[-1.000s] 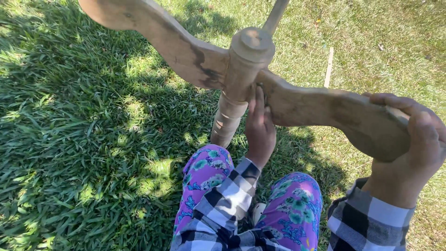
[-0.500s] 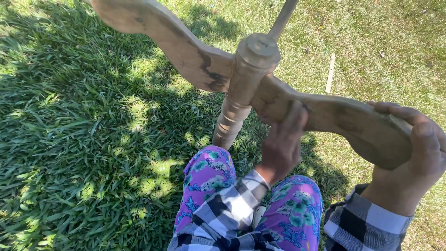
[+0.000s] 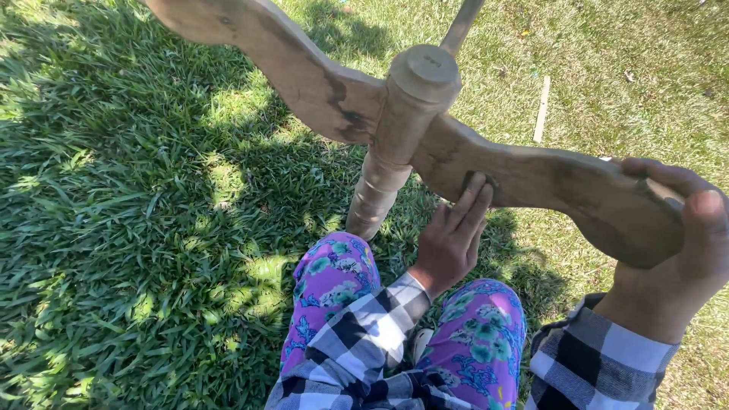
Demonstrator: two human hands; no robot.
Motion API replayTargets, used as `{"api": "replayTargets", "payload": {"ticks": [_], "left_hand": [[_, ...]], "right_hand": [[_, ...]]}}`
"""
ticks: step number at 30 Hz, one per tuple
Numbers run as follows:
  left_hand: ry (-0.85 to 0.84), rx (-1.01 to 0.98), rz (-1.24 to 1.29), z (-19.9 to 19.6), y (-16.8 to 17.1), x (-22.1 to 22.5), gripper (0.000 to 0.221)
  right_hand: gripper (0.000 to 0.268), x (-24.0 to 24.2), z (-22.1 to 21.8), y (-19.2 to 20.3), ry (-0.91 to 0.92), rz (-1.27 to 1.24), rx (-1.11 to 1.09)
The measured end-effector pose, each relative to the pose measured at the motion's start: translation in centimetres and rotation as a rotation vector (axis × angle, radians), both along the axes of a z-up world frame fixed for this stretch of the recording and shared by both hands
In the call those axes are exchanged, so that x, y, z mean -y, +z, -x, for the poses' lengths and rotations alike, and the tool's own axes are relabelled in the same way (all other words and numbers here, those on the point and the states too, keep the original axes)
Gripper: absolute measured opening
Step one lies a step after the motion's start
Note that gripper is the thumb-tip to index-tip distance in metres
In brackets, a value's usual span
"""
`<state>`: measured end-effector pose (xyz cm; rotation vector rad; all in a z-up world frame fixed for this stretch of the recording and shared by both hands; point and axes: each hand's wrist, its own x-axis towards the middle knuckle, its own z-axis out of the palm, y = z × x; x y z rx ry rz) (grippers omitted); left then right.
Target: The person sands the wooden base of a table outdoors using a sanding block.
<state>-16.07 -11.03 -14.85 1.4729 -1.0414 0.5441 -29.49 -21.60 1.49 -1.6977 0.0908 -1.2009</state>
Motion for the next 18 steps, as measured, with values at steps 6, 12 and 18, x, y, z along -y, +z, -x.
{"api": "replayTargets", "payload": {"ticks": [6,12,18], "left_hand": [[0.256,-0.262,0.145,-4.2,-3.8,3.2,0.058],[-0.066,-0.222,-0.143,-0.1,-1.7,1.3,0.053],[0.205,-0.267,0.16,-2.6,-4.2,3.4,0.049]], "right_hand": [[0.058,-0.4,-0.7,0.9,-0.05,0.077,-0.033],[0.058,0.6,-0.6,0.9,0.027,0.009,-0.027],[0.058,1.9,-1.1,0.7,0.04,0.015,-0.011]]}}
